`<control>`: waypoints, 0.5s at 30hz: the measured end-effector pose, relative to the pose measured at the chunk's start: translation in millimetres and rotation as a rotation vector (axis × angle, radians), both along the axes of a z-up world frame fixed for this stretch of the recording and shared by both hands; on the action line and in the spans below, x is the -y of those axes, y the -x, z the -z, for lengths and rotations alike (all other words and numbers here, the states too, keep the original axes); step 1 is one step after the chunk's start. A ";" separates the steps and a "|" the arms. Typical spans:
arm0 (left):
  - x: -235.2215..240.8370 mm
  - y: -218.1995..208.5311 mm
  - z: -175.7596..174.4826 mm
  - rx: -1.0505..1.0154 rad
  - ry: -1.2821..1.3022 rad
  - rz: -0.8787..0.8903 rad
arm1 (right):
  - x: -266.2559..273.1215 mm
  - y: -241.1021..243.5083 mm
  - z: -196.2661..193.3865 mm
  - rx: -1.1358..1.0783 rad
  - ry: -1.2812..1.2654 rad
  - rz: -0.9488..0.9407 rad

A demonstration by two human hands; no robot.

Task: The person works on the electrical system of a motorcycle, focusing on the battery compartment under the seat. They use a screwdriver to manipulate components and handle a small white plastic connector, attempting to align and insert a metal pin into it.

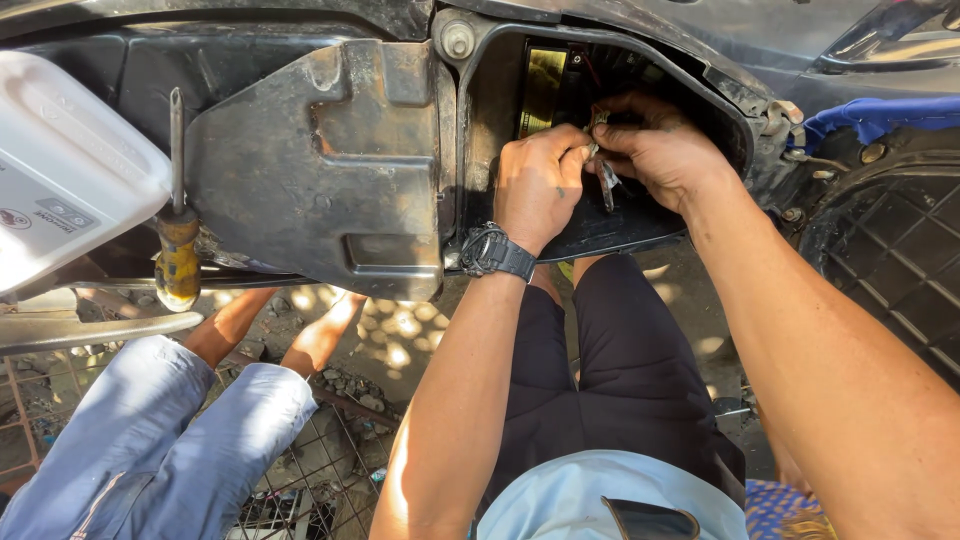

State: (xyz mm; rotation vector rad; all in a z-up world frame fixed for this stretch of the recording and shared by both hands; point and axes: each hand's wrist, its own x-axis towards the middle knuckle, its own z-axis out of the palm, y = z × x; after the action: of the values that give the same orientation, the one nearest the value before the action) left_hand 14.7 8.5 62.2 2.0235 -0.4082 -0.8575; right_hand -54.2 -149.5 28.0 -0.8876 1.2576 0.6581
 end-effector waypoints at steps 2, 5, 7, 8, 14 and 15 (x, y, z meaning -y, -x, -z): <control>0.9 -0.6 -0.5 -0.013 -0.008 0.000 | -0.7 -0.6 -0.6 0.003 -0.002 0.031; 2.4 -0.6 -1.0 -0.034 -0.032 -0.022 | -0.3 -1.4 -1.5 -0.005 -0.003 0.050; 2.7 -0.9 -2.3 -0.040 -0.048 -0.044 | -1.2 -0.1 -1.7 -0.016 -0.003 0.038; 3.3 -1.8 -3.0 -0.039 -0.073 -0.059 | -1.5 0.8 -1.4 -0.005 -0.025 0.050; 1.5 5.3 -5.3 -0.049 -0.055 -0.029 | -6.8 16.0 9.3 0.074 0.065 0.012; -2.1 9.1 -3.0 -0.029 -0.044 0.009 | -7.3 18.9 12.6 0.079 0.060 0.026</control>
State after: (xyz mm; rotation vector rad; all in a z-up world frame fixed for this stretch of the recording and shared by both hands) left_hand 5.6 10.6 65.2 2.0484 -0.3854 -0.9079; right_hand -73.1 -142.2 15.3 -0.9368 1.2208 0.5622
